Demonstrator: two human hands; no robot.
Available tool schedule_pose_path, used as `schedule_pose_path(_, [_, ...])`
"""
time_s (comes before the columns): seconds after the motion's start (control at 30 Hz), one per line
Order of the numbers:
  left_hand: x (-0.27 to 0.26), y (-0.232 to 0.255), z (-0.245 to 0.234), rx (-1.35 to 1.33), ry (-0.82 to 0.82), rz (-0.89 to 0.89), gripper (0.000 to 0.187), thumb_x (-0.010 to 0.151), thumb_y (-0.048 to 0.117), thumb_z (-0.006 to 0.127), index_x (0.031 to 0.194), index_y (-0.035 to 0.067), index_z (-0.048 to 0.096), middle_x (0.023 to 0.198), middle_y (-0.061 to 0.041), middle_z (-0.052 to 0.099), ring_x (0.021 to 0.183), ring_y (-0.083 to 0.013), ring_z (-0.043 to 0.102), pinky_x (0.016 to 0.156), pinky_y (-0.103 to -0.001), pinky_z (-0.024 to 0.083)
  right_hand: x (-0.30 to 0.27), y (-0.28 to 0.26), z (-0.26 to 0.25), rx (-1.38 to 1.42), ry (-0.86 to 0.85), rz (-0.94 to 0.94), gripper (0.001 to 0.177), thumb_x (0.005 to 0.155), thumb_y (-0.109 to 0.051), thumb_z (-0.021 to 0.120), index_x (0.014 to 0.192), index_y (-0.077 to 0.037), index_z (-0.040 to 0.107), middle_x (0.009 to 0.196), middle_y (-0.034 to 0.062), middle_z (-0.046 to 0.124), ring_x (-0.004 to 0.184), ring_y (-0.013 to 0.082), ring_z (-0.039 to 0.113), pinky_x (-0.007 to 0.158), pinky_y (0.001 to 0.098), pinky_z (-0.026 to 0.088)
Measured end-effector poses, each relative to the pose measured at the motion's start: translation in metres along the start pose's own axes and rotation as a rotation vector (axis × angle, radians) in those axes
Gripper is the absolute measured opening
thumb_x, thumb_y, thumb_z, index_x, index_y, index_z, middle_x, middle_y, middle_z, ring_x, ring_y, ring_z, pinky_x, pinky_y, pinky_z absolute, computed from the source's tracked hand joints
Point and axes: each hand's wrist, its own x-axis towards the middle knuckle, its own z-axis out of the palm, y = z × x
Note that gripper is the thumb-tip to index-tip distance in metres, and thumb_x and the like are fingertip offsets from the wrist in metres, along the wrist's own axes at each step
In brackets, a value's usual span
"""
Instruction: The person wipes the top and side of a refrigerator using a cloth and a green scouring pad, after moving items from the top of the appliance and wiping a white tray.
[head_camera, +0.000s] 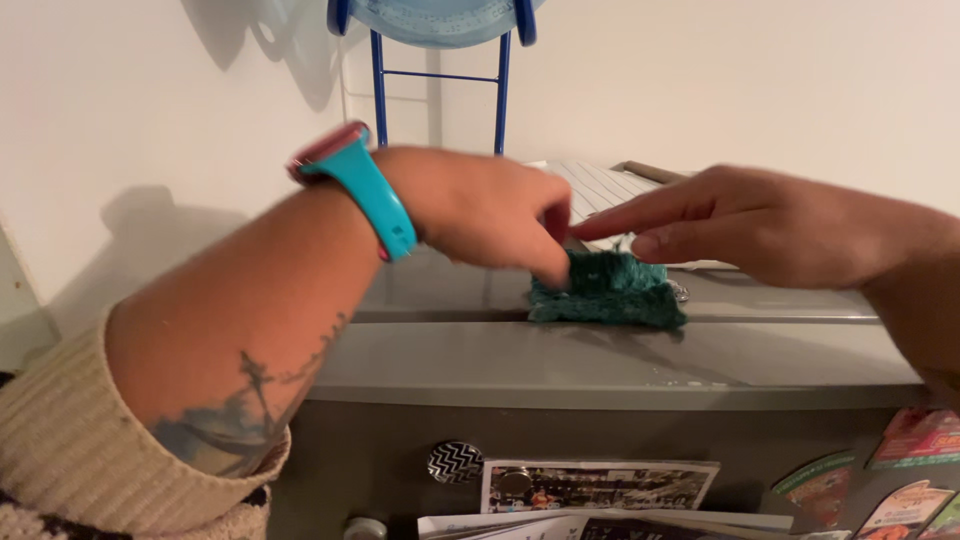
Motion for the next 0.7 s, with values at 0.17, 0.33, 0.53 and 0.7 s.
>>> schedule_pose_path(0.17, [0.013,0.005,0.014,0.112,-0.127,0.036,0.053,0.082,0.061,0.059,0.124,0.028,0.063,0.094,-0.003,0.073,0.084,-0.0198,0.063,0.07,-0.037,0.048,-0.001,-0.024,0.005,-0.17,0.271,0.522,0.035,0.095,-0.006,0.068,0.118,-0.019,0.09,0.106,-0.0036,0.093,0.089,0.0094,0.07,0.078,0.0279,0.048])
schedule_pose_path(0.33, [0.037,-0.014,0.026,0.411,-0.005,-0.03,0.03,0.089,0.036,0.05,0.109,0.032,0.071,0.111,0.002,0.072,0.105,-0.026,0.064,0.081,-0.046,0.053,-0.004,-0.026,0.011,-0.53,0.043,0.783,0.026,0.094,-0.031,0.07,0.115,-0.029,0.087,0.111,-0.0124,0.092,0.105,0.0055,0.082,0.098,0.0255,0.057])
schedule_pose_path(0.53, [0.048,-0.016,0.027,0.514,-0.069,-0.126,0.037,0.087,0.014,0.042,0.111,0.019,0.069,0.109,-0.003,0.071,0.096,-0.0293,0.064,0.077,-0.046,0.049,0.004,-0.004,0.008,-0.442,0.029,0.734,0.016,0.092,-0.017,0.076,0.105,-0.016,0.086,0.098,-0.0003,0.089,0.088,0.016,0.077,0.08,0.0324,0.057])
schedule_pose_path(0.7, [0.052,-0.023,0.03,0.475,0.005,-0.089,0.036,0.087,0.016,0.043,0.108,0.013,0.072,0.113,-0.008,0.071,0.098,-0.0329,0.065,0.076,-0.049,0.052,0.002,0.016,-0.001,-0.304,-0.034,0.69,0.017,0.09,-0.01,0.078,0.107,-0.01,0.077,0.095,0.0078,0.08,0.083,0.0213,0.066,0.073,0.0363,0.052])
